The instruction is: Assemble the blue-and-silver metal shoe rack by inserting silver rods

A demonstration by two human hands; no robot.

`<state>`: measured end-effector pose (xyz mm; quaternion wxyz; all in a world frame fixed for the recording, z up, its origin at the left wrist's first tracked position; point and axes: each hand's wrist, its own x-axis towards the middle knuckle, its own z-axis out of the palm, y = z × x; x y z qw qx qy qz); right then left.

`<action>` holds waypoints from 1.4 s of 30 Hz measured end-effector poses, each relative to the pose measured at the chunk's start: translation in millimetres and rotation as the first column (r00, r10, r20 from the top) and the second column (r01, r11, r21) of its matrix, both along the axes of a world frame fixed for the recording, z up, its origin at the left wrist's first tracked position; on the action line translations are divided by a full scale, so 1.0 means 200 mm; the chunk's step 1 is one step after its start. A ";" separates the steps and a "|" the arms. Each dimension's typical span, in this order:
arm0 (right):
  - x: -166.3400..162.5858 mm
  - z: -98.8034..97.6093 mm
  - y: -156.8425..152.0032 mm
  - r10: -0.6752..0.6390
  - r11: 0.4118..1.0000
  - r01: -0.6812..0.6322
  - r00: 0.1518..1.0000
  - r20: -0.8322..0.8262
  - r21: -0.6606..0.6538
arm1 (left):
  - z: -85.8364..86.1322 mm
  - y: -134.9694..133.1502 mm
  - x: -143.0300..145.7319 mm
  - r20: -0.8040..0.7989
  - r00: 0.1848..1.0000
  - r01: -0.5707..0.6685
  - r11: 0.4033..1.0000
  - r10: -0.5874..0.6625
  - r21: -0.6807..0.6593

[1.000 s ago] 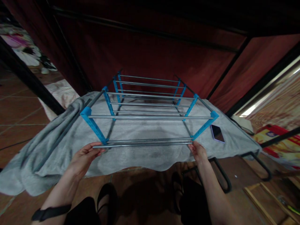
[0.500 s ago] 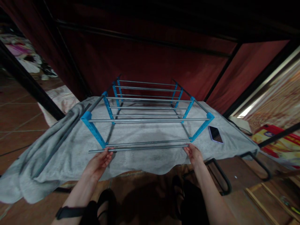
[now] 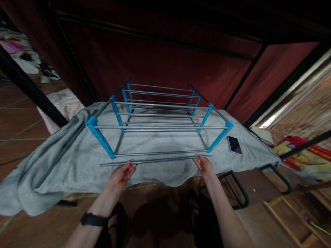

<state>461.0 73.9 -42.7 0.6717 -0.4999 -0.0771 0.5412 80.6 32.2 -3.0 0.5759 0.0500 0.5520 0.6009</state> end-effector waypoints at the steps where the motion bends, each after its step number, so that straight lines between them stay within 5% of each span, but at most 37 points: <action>1: -0.01 0.00 0.00 0.005 1.000 -0.005 1.000 0.008 -0.003 | 0.00 0.00 0.01 0.007 1.000 -0.004 1.000 0.004 0.005; 17: -0.04 -0.06 -0.01 0.114 0.993 -0.115 0.993 0.037 0.005 | -0.04 -0.01 0.14 0.099 0.992 0.069 0.994 -0.078 0.089; 42: -0.11 -0.02 -0.02 0.193 0.980 -0.193 0.981 0.012 0.039 | -0.05 0.02 0.19 0.095 0.991 0.091 0.996 -0.091 0.011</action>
